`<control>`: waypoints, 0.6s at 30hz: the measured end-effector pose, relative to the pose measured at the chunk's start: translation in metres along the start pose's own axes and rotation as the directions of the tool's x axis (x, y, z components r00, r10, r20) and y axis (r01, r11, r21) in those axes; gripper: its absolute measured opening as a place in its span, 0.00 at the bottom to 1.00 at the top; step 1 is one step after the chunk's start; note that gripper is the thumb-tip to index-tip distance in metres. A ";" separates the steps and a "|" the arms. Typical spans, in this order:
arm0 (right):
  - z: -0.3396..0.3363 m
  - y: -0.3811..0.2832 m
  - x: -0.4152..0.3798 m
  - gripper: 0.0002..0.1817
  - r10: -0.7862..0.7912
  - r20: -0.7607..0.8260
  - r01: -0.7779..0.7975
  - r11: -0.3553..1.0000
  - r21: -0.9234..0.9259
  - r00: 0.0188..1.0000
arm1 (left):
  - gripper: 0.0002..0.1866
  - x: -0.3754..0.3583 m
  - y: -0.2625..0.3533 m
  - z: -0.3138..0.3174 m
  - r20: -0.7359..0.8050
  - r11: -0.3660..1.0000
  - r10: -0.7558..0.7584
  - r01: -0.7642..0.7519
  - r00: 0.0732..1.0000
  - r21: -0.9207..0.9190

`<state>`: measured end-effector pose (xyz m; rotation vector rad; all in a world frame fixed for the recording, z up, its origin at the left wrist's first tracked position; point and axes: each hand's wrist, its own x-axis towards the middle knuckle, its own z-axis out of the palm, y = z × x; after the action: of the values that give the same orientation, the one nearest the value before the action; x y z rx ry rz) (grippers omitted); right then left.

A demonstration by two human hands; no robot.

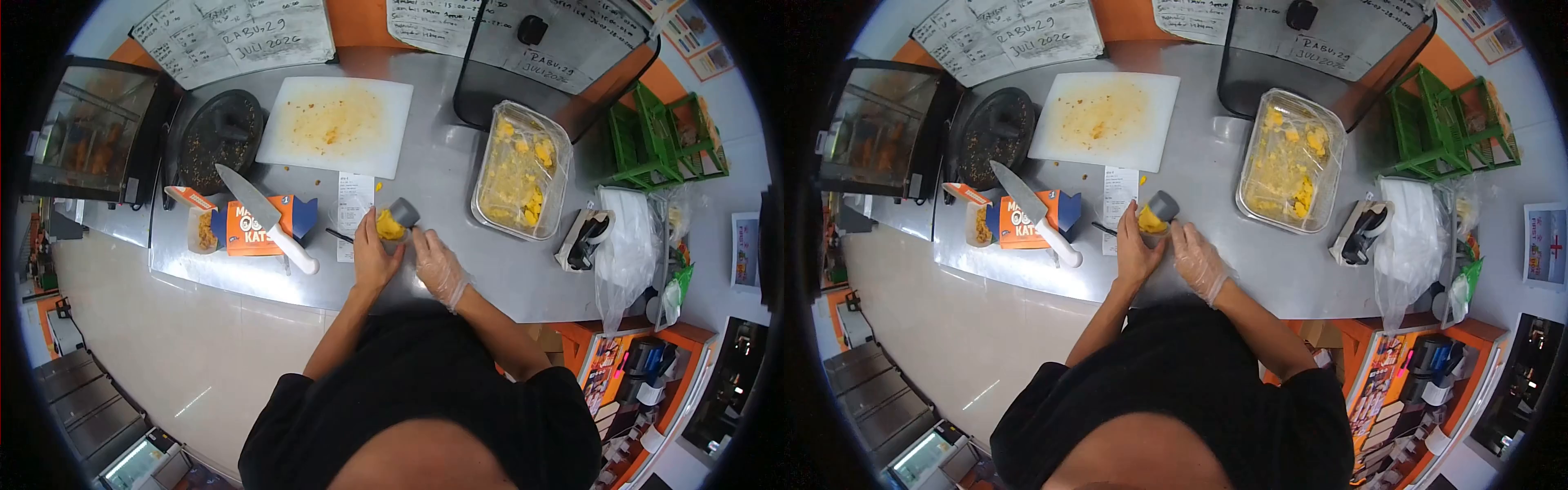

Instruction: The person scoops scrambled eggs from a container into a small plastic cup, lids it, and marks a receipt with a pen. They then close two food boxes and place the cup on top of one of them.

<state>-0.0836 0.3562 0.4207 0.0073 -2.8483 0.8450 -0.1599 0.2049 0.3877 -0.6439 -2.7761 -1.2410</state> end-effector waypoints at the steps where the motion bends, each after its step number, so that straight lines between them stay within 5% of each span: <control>1: -0.003 -0.001 -0.001 0.25 0.037 -0.047 -0.038 0.999 -0.005 0.998 | 0.54 -0.001 -0.001 -0.001 0.018 1.000 -0.011 0.011 1.000 -0.026; 8: -0.039 -0.018 0.003 0.27 0.081 0.003 -0.081 0.996 -0.024 0.997 | 0.53 -0.008 -0.010 -0.004 0.047 0.999 -0.004 0.006 0.999 -0.051; 13: -0.038 -0.024 -0.009 0.28 0.011 0.229 0.003 0.998 -0.062 0.973 | 0.53 -0.009 -0.016 -0.003 0.085 0.998 0.015 -0.020 0.996 0.058; 18: -0.031 -0.024 0.003 0.26 0.067 0.208 -0.061 0.998 -0.035 0.976 | 0.55 -0.006 -0.015 0.000 0.052 0.994 0.048 -0.053 0.998 0.099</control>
<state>-0.0799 0.3525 0.4597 0.0012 -3.0717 0.8638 -0.1598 0.1937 0.3756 -0.7411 -2.8209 -1.0835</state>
